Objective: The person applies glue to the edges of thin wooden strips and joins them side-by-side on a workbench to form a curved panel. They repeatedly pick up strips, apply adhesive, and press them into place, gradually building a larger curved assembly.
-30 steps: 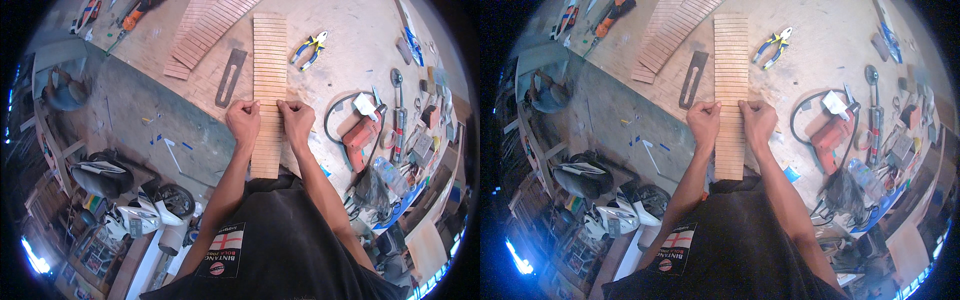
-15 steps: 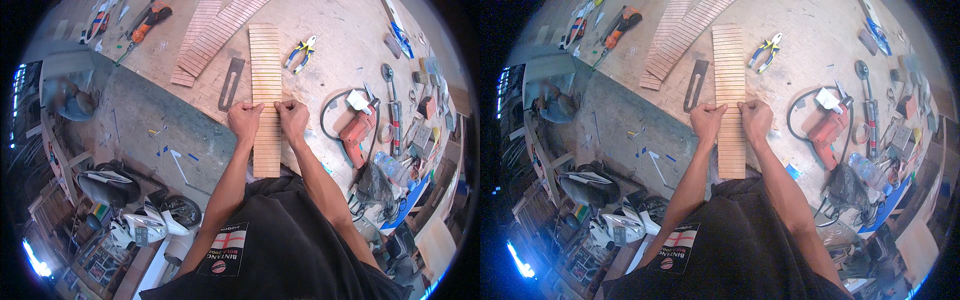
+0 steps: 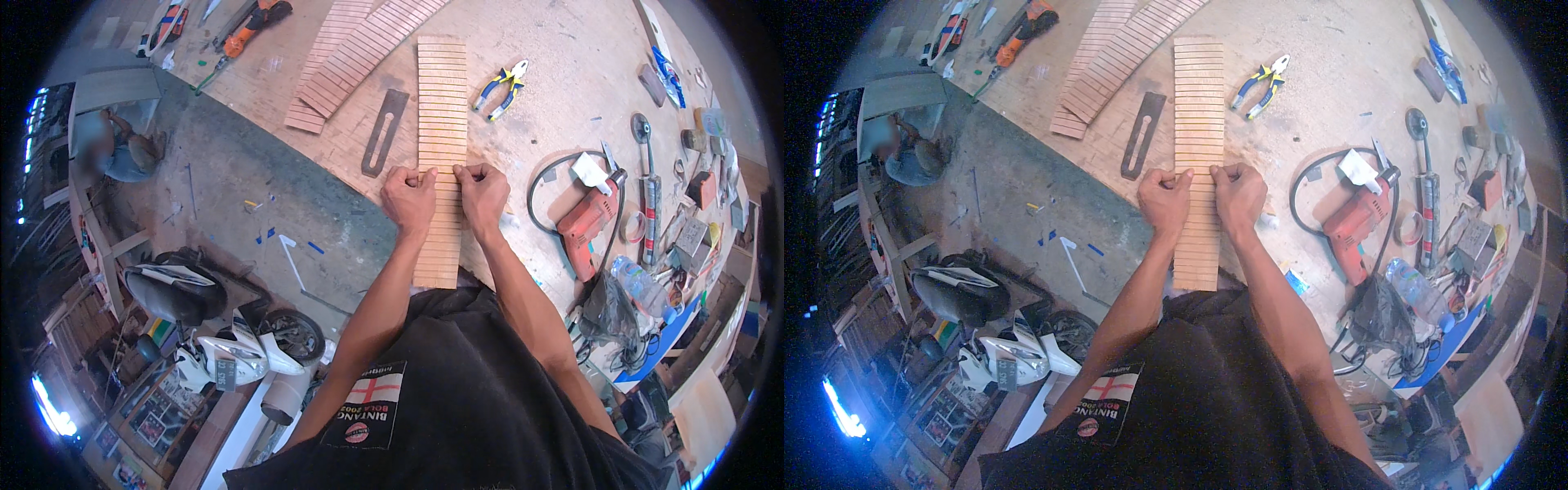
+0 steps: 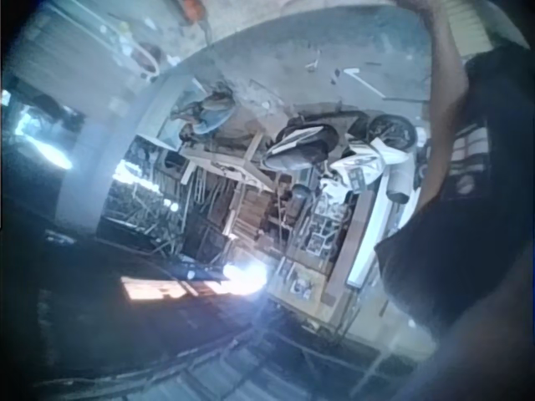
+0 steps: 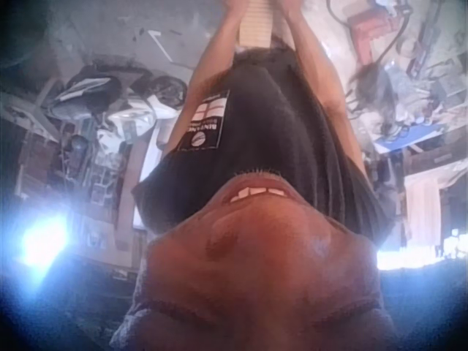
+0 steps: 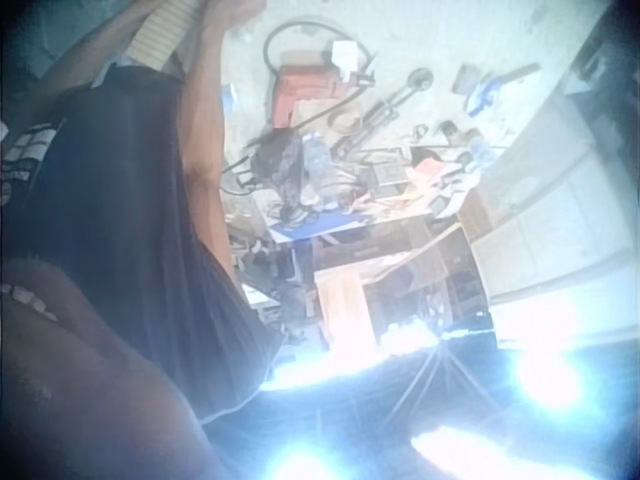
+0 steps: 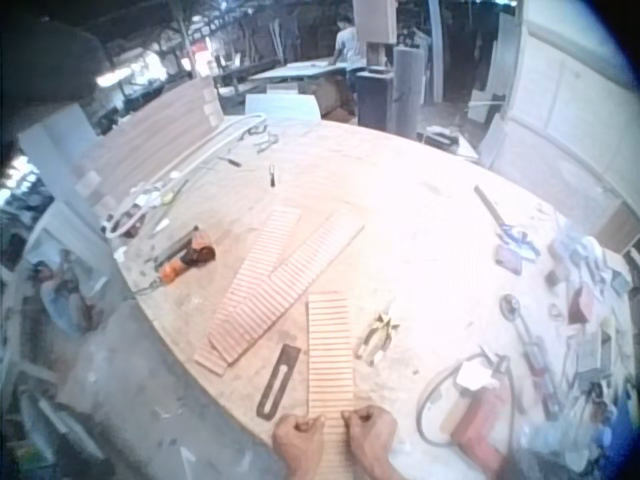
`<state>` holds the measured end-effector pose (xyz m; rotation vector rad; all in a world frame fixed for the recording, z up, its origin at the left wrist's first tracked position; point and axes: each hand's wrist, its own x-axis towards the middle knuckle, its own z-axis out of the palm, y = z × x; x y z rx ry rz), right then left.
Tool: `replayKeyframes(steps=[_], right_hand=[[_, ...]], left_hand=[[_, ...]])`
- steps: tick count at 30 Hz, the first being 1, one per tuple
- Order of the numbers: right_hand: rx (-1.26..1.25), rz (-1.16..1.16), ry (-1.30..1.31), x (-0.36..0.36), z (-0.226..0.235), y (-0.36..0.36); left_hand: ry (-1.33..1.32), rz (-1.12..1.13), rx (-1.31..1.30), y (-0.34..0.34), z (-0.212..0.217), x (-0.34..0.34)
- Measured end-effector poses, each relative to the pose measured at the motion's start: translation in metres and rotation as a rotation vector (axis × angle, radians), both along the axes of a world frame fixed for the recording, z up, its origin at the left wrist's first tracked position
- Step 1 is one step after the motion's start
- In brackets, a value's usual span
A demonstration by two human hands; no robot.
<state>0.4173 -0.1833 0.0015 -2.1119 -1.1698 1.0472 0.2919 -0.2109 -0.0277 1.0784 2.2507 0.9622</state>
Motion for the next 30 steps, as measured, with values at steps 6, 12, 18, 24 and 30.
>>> replayKeyframes(steps=[6, 12, 18, 24, 30], right_hand=[[0.048, 0.024, -0.012, 0.005, -0.003, -0.001], [-0.009, 0.074, -0.103, 0.000, 0.001, 0.000], [-0.086, 0.051, -0.200, -0.019, 0.013, -0.001], [0.007, -0.039, -0.349, -0.012, -0.035, -0.009], [-0.007, -0.162, -0.243, -0.015, -0.013, -0.012]], left_hand=[[0.004, -0.020, -0.008, 0.004, 0.006, -0.003], [0.051, -0.039, -0.032, 0.006, 0.009, -0.007], [-0.024, -0.125, -0.153, 0.013, 0.018, -0.022], [-0.142, -0.390, -0.062, 0.024, -0.020, -0.041], [0.242, -0.743, -0.410, 0.080, 0.010, -0.050]])
